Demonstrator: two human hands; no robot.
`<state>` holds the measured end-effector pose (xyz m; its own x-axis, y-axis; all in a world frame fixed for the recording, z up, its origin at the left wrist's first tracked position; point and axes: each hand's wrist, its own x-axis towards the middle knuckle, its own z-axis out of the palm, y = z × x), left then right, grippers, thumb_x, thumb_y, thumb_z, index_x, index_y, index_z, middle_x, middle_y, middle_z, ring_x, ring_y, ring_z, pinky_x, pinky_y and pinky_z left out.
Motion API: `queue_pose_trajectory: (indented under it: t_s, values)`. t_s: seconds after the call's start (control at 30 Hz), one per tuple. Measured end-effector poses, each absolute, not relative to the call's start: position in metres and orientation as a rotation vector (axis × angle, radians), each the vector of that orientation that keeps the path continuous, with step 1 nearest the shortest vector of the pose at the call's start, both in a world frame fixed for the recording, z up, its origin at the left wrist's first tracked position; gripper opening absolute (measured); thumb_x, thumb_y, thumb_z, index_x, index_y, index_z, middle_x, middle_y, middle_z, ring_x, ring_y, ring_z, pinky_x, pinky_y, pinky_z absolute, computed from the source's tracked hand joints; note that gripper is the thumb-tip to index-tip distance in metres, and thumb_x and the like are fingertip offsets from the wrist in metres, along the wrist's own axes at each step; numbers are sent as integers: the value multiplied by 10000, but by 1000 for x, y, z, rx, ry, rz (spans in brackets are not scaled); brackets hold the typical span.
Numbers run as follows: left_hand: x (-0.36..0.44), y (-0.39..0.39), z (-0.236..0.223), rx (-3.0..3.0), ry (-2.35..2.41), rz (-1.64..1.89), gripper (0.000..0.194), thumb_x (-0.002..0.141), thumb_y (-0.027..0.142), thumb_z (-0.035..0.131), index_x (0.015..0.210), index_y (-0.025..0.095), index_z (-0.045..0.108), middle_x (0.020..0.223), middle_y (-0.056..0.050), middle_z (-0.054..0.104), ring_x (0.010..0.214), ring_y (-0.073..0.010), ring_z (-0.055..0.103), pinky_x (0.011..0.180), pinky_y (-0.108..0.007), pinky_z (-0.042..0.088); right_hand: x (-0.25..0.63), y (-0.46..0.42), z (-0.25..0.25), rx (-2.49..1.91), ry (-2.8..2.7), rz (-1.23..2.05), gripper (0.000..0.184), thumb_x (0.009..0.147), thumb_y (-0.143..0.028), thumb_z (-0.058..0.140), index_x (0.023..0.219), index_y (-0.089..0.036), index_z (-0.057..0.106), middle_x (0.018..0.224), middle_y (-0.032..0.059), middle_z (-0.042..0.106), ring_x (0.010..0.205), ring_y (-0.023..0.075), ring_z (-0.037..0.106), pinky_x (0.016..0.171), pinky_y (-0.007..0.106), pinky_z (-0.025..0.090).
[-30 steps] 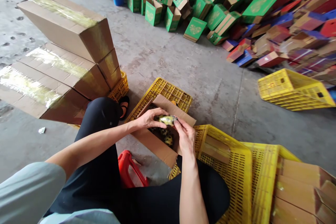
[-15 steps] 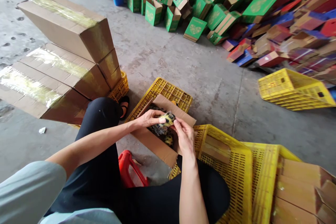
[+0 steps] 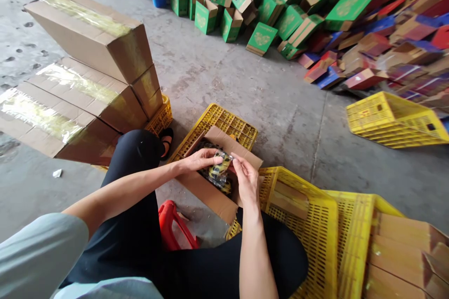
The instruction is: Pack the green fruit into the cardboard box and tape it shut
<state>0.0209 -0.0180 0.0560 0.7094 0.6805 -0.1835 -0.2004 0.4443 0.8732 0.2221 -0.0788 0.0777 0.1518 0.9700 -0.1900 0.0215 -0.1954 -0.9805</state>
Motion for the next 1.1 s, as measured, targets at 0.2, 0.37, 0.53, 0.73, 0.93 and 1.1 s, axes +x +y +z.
queue_pose_trajectory:
  t_s: [0.2,0.37,0.53,0.73,0.93,1.1]
  values:
    - [22,-16,49,731,627,731,565,841,604,853,1166,177,677,1084,-102,731,932,-194,715,839,-299,574,225,-80,77,-1515,-1010,1326,519,875,-688,713,1166,-258,714,1275,100,758,1132,283,735,917,399,636]
    - [23,-14,56,575,575,855,559,837,470,901,1258,223,629,1158,-86,715,989,-212,725,875,-343,586,225,-82,68,-1513,-1076,1389,538,793,-657,812,1106,-241,679,1129,77,784,1036,255,754,920,401,630]
    - [21,-12,62,524,591,810,587,808,461,911,1285,240,652,1185,-85,707,1047,-241,714,894,-383,586,224,-81,70,-1499,-1074,1282,405,804,-599,812,946,-242,682,952,30,774,865,219,745,840,394,646]
    - [16,-9,61,847,774,717,641,750,530,936,1276,220,743,1194,-83,743,1006,-205,694,804,-264,521,230,-80,75,-1479,-1126,1046,303,855,-514,775,945,-234,702,1183,86,781,1076,255,736,1027,453,573]
    - [15,-10,57,944,773,711,665,752,578,920,1250,159,778,1118,-109,784,1004,-241,715,888,-334,533,231,-80,72,-1505,-1153,998,324,871,-536,757,976,-233,710,1178,94,782,1095,263,731,1042,455,555]
    - [14,-8,55,963,832,727,610,772,606,890,1178,160,799,1141,-113,776,998,-244,714,833,-308,540,228,-78,73,-1522,-1124,1029,369,836,-582,772,944,-235,708,1165,93,787,1106,271,726,1054,466,549]
